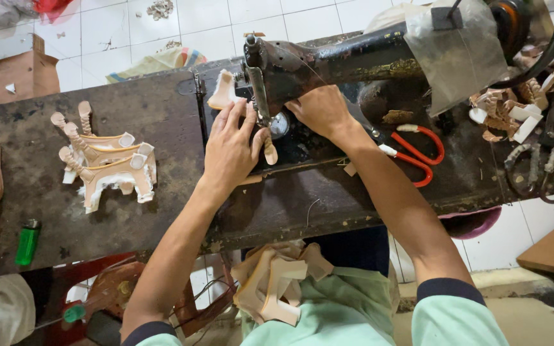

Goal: The person sews beige shoe parts using a sewing machine, aligning pieces under the needle and operating the machine. They trim excess material with scissors and place finished pieces aside.

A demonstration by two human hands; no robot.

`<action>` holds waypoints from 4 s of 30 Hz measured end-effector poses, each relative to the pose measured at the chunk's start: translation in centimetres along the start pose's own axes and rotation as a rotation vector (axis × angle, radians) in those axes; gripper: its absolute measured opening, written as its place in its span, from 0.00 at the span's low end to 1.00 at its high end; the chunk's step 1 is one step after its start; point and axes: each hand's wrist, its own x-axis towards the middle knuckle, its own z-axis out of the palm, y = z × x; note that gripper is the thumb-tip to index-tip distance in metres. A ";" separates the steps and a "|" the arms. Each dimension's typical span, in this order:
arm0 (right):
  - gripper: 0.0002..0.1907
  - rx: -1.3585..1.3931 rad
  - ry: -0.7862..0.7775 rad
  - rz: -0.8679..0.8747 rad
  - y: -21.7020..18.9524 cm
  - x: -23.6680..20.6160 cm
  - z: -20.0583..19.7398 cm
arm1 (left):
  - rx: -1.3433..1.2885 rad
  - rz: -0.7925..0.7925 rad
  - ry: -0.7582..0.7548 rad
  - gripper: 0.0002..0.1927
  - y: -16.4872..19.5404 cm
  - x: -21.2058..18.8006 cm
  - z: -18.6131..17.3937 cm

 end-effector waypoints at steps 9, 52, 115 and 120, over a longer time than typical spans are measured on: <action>0.18 0.511 0.059 0.131 -1.9 0.7 -2.3 | -0.018 0.053 0.069 0.26 0.0 0.4 -1.3; 0.09 0.436 -0.089 -0.100 -3.2 -1.5 -5.9 | -0.556 0.056 -0.080 0.08 -1.1 1.7 -2.5; 0.20 1.624 0.137 0.027 -2.1 0.0 -1.9 | -0.524 -0.153 0.034 0.14 0.7 0.3 -2.1; 0.20 1.587 0.107 0.009 -2.6 0.6 -3.0 | -0.576 -0.159 0.021 0.14 0.1 0.2 -1.9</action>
